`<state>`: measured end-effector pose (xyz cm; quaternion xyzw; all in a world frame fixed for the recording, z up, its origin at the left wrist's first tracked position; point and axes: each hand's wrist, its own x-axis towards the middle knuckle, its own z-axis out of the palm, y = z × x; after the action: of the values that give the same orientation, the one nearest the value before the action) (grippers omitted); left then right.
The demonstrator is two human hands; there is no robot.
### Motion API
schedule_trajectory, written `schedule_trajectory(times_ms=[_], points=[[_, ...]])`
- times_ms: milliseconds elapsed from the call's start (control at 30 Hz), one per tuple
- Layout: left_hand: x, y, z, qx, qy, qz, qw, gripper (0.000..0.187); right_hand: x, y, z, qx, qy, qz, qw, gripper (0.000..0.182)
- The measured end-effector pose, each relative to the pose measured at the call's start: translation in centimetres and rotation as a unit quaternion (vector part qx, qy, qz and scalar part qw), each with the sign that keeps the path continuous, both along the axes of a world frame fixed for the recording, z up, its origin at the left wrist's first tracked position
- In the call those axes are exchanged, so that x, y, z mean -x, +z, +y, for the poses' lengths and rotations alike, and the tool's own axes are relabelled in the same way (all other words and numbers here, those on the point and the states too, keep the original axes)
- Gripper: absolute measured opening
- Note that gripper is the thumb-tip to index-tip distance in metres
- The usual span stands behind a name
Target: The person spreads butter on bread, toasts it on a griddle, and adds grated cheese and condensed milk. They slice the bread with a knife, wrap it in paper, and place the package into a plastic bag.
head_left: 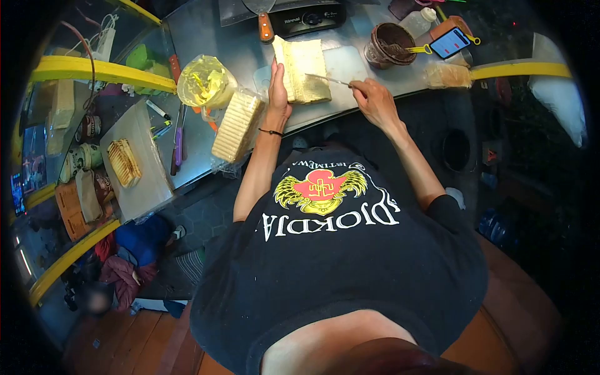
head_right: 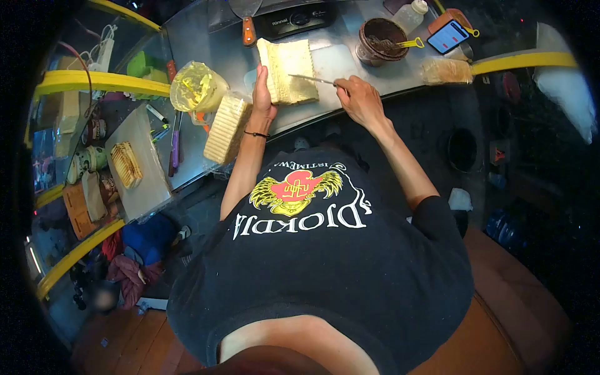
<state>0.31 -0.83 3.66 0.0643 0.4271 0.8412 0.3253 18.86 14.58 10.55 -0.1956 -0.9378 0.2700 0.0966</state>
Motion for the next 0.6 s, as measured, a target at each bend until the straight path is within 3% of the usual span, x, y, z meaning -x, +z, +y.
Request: schedule_trajectory(times_ms=[67,167,433,600], points=[[-0.4,0.2,0.1,0.003,-0.003,-0.002,1.0,0.05,0.6,-0.4,-0.1,-0.026,0.005,0.038,0.999,0.019],[-0.2,0.6,-0.1,-0.02,-0.004,0.003,1.0,0.047,-0.2,0.4,-0.6,-0.023,0.035,0.003,0.999,0.019],[0.3,-1.6,-0.1,-0.096,0.018,-0.152,0.984,0.033,-1.4,0.4,-1.3,-0.009,0.007,-0.001,1.0,0.019],[0.7,-2.7,-0.4,-0.091,0.001,-0.153,0.984,0.042,1.0,-1.3,0.4,-0.016,0.0,0.031,0.999,0.019]])
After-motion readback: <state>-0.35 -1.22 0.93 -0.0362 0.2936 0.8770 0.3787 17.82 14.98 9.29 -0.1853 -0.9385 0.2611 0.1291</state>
